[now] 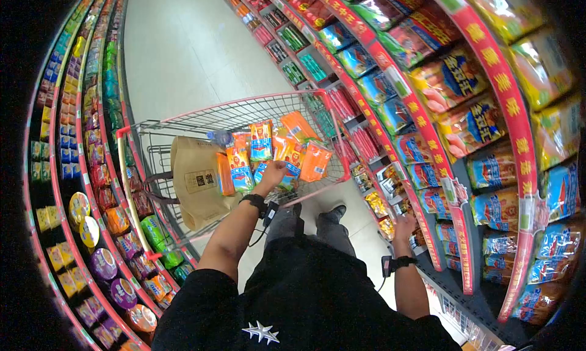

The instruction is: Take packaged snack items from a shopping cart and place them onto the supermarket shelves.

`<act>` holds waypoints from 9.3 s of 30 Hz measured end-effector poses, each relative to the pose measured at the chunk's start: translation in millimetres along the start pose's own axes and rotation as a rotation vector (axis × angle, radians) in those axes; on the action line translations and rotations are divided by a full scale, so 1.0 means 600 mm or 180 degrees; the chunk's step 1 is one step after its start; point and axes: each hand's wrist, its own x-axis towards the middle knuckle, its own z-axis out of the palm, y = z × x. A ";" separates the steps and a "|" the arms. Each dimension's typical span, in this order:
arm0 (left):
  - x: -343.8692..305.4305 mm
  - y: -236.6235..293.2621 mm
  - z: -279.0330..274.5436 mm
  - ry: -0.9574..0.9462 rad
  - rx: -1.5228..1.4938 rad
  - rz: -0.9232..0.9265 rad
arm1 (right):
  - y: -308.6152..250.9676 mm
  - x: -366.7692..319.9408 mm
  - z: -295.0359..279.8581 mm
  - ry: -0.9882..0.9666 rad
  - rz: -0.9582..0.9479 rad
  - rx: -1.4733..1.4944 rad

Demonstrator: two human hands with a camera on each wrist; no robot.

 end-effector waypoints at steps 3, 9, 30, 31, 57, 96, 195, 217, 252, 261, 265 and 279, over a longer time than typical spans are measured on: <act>0.067 -0.141 -0.017 -0.0084 0.0203 -0.0328 | -0.264 -0.126 0.040 -0.1307 0.1166 0.1350; 0.096 -0.203 -0.040 -0.0497 0.0631 -0.0657 | -0.424 -0.202 0.141 -0.2554 0.1089 0.0901; 0.165 -0.273 0.028 -0.0822 0.0517 -0.0176 | -0.435 -0.244 0.149 -0.2194 0.1256 0.0930; 0.162 -0.269 0.028 -0.0879 0.0408 -0.0024 | -0.438 -0.246 0.146 -0.2206 0.1294 0.0878; 0.059 0.323 -0.157 -0.1982 -0.0559 0.0560 | -0.471 -0.115 0.053 -0.1389 -0.0270 0.1707; -0.467 0.800 0.481 -0.3733 0.1344 0.3323 | -0.309 -0.059 -0.471 -0.1927 -0.1320 0.5200; -0.029 -0.156 -0.121 -0.0655 -0.0889 -0.1260 | -0.511 -0.207 0.016 -0.1129 -0.0856 0.0581; 0.218 -0.031 0.089 -0.1350 -0.1419 -0.0066 | -0.475 -0.305 0.058 -0.1310 0.0530 0.0123; 0.037 0.298 -0.080 -0.1726 -0.0508 0.2283 | -0.565 -0.244 0.073 -0.2571 0.1364 0.3230; -0.157 0.488 -0.035 -0.2774 0.0617 0.4639 | -0.629 -0.247 -0.014 -0.1912 0.1355 0.4702; -0.186 0.520 -0.009 -0.3084 -0.0167 0.3861 | -0.606 -0.258 -0.073 -0.1627 0.0576 0.4690; -0.348 0.754 0.209 -0.3766 0.2013 0.3297 | -0.540 -0.274 -0.376 -0.0796 -0.1453 0.0016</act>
